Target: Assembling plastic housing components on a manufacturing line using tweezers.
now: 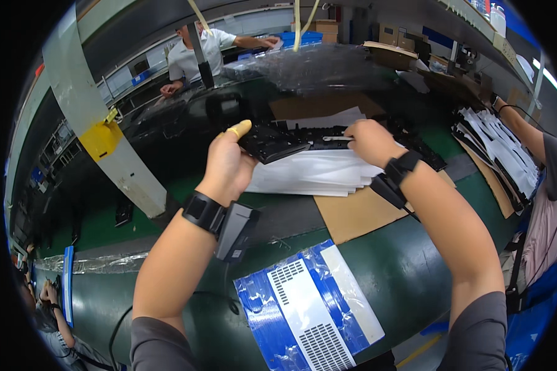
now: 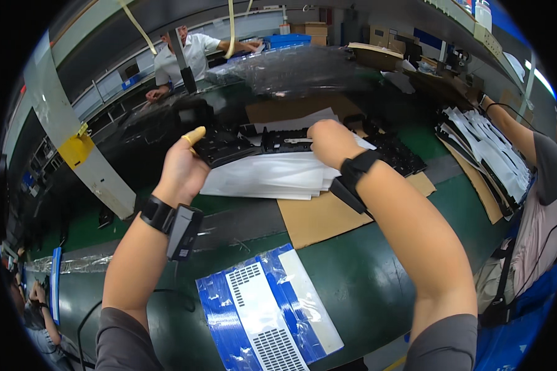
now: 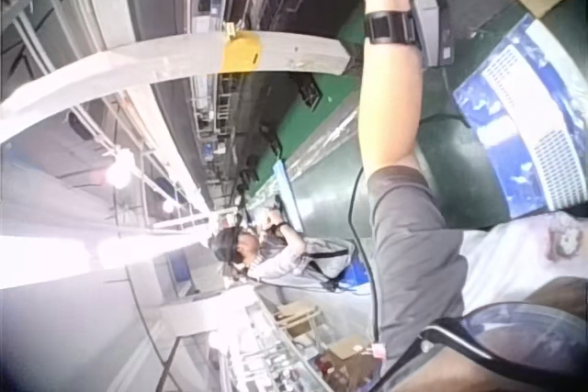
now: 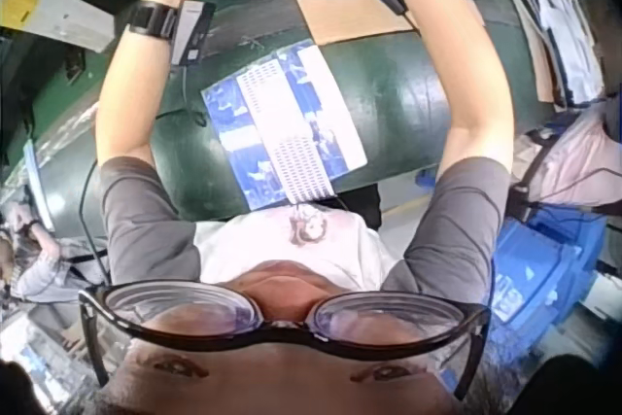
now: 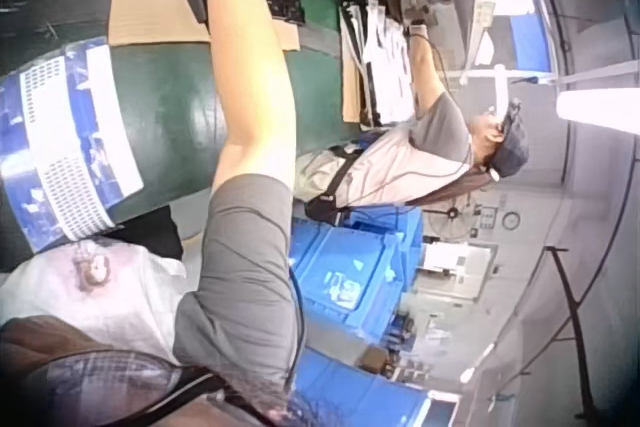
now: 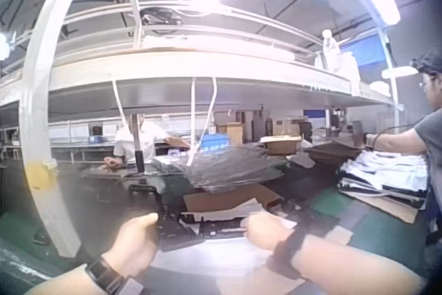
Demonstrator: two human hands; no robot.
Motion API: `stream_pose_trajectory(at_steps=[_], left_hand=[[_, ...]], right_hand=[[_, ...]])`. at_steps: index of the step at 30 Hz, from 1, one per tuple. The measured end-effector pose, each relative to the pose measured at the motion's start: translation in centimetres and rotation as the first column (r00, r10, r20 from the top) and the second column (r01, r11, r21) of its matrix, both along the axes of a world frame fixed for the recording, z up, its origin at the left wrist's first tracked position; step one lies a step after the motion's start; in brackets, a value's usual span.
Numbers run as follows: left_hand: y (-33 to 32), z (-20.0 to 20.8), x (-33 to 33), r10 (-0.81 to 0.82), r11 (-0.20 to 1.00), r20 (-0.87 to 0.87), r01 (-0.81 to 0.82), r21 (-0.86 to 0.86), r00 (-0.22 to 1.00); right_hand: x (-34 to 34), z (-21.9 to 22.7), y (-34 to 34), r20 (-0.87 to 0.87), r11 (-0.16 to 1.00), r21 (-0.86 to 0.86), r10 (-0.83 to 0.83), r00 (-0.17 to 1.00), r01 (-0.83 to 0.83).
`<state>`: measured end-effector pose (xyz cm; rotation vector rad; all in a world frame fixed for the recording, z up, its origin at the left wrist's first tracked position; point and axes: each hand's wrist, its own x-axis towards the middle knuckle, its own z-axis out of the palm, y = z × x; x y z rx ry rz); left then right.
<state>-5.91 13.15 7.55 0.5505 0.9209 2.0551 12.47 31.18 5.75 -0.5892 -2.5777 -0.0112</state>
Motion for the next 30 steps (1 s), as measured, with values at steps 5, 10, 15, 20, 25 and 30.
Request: stream_pose_trajectory(at_steps=[5,10,15,20,25,30], left_hand=[[1.0,-0.9,1.0,0.059,0.998,-0.008,-0.059,0.036,0.998],[1.4,-0.2,0.6,0.131,0.98,-0.015,-0.128,0.153,0.991],[3.3,0.2,-0.3,0.148,0.96,0.008,-0.146,0.239,0.989],[8.3,-1.1,0.6,0.01,0.996,-0.223,-0.03,-0.084,0.975],[8.8,-3.7,4.5,-0.385,0.745,-0.862,-0.441,-0.501,0.329],[4.9,-2.2,7.5,-0.625,0.777,-0.53,-0.389,-0.496,-0.574]], right_hand=[[-3.3,-2.0,1.5,0.26,0.999,0.028,-0.048,0.964,0.042],[-2.7,-2.2,1.0,0.311,0.989,0.142,-0.009,0.95,-0.037],[2.8,0.5,-0.9,0.112,0.944,0.306,0.091,0.99,-0.121],[12.4,2.6,-6.0,0.131,0.989,0.139,0.036,0.991,-0.054],[21.2,1.9,-10.9,0.179,0.996,-0.028,-0.079,0.981,0.085],[25.8,0.1,-13.4,0.138,0.983,-0.063,-0.16,0.977,0.17]])
